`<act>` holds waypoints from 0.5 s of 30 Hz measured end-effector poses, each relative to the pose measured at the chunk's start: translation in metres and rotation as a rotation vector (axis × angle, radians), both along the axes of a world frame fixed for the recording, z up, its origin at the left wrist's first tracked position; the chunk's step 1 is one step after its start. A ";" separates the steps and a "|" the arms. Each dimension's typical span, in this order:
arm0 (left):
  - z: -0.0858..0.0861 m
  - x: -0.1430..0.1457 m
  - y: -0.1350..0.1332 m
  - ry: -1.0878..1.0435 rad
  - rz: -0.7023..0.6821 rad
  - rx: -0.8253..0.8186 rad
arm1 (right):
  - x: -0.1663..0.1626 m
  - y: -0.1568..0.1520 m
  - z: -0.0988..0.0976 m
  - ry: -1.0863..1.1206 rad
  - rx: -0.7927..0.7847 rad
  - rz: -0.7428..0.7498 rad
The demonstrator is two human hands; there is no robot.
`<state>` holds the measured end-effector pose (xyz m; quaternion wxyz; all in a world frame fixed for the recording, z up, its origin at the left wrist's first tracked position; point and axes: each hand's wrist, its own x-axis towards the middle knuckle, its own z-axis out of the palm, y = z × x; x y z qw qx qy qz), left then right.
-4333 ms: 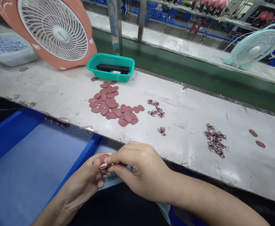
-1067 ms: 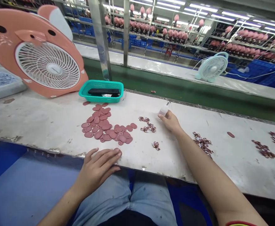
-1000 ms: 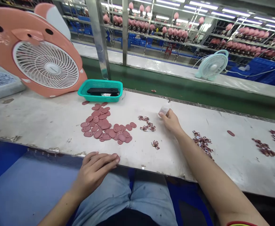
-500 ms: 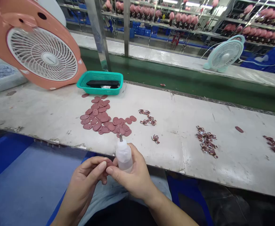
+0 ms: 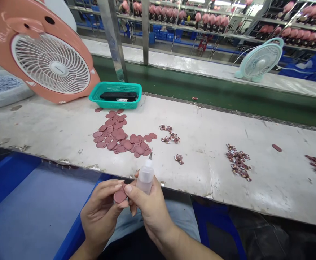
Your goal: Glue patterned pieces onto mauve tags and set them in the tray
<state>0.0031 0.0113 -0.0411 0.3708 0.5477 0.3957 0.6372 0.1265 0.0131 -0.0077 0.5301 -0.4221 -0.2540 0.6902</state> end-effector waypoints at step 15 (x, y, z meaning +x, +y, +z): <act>0.033 0.004 -0.002 -0.655 -0.090 -0.761 | 0.071 -0.039 0.003 -0.708 0.560 -0.429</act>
